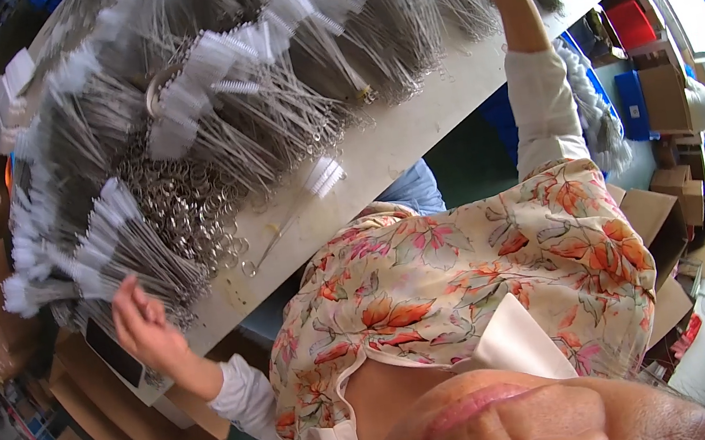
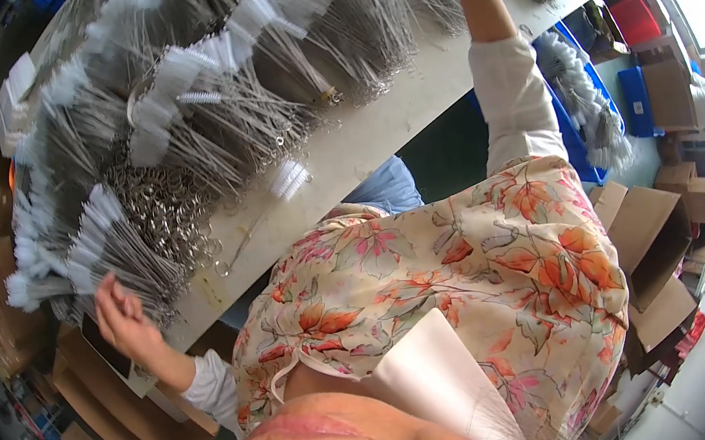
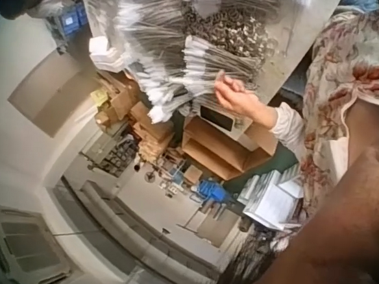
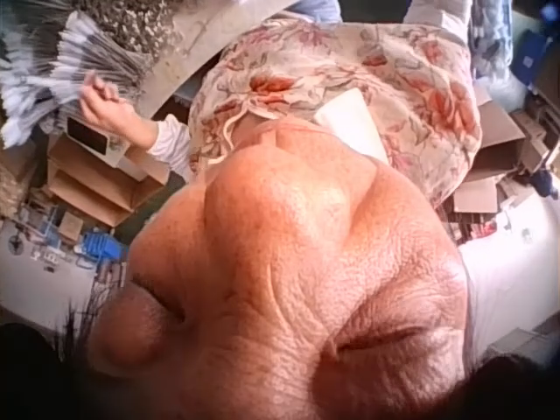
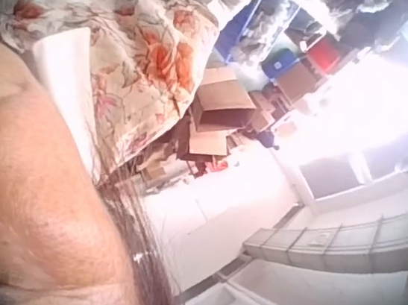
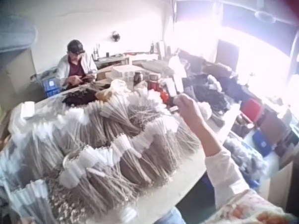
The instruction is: Assembling small white cleaning brushes onto metal split rings.
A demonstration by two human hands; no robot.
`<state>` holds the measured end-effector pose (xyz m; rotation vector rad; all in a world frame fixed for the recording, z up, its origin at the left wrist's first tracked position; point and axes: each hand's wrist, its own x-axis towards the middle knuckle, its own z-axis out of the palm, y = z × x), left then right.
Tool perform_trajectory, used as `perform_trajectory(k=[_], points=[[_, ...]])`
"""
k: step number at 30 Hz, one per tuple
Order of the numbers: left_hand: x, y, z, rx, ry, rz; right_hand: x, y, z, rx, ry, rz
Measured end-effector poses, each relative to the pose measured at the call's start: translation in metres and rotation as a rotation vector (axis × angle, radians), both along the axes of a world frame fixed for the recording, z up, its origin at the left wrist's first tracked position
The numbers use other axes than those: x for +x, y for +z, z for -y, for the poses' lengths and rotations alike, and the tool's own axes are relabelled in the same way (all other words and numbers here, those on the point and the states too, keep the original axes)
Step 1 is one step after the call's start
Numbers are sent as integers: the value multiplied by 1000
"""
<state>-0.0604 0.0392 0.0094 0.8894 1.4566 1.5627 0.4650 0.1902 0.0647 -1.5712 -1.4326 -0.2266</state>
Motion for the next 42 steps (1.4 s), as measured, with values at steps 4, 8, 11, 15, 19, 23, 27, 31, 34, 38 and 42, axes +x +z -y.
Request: perform_trajectory(k=[4,8,11,15,19,23,27,31,34,38,42], points=[[79,6,-4,153,-362,-221,-127,-34,21,-353,1227,-1042],[120,6,-24,293,-427,-266,-253,-38,62,-385,1199,-1229],[126,2,-34,403,-329,-392,-282,-33,87,-642,1206,-946],[102,-6,-31,464,-335,-356,-294,-35,99,-524,1403,-1033],[94,4,-30,848,29,-218,-269,-51,76,-222,1116,-495],[106,-6,-13,168,-324,393,-287,-69,95,-706,1230,-1378],[107,-39,-16,928,-226,-820,-294,-72,90,-742,1291,-1895],[78,-7,-12,900,-381,-813,-270,-50,84,-847,1351,-1226],[53,21,-23,820,-392,-602,-278,-43,103,-876,1253,-504],[59,19,-7,661,-617,-366,-285,-33,116,-811,1342,-404],[47,16,-7,583,-665,-587,-275,-28,114,-895,1370,-617]])
